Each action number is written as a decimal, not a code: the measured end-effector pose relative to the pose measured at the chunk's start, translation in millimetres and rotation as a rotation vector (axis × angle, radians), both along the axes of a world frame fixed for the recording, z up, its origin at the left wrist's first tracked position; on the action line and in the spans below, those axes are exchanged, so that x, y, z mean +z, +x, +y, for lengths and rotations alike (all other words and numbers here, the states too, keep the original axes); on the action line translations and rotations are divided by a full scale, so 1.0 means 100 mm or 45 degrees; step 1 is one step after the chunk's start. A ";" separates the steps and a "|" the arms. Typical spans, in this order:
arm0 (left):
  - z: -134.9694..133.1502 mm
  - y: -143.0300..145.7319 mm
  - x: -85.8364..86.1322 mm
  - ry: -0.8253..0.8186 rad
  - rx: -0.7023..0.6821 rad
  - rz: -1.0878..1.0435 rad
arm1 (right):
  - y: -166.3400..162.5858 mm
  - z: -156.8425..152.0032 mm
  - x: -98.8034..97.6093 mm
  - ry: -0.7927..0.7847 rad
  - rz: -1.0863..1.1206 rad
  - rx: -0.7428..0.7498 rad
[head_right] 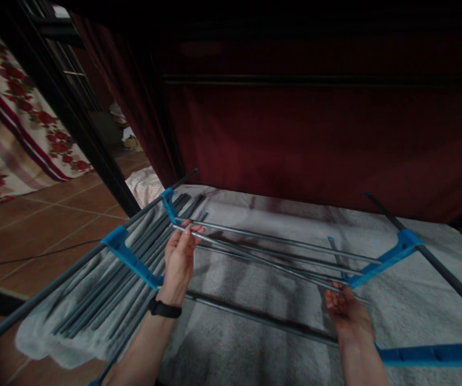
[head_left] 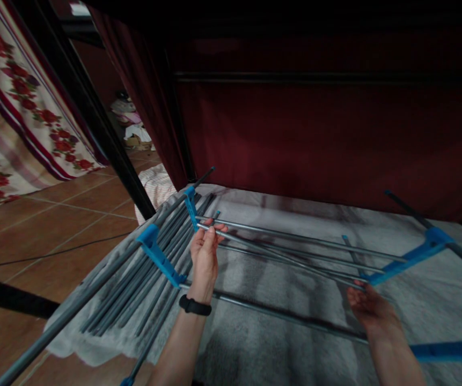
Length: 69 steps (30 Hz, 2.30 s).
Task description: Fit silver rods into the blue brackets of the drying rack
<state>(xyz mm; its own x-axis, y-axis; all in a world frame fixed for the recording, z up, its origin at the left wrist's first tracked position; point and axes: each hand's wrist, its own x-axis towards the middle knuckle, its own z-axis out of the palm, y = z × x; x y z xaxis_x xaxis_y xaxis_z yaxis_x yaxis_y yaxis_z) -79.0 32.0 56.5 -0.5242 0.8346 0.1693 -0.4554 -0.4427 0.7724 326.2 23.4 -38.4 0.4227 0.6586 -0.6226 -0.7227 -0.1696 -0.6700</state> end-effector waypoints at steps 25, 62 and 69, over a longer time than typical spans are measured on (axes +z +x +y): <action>-0.09 0.06 0.32 0.074 -0.041 0.221 | -0.32 -0.01 -0.05 -0.057 0.075 -0.002; -0.18 0.76 0.00 -0.020 -0.397 0.479 | -1.40 -0.42 0.22 0.301 -0.502 1.141; -0.18 0.62 0.12 0.034 -0.303 0.531 | -1.36 -0.32 0.24 0.297 -0.508 1.039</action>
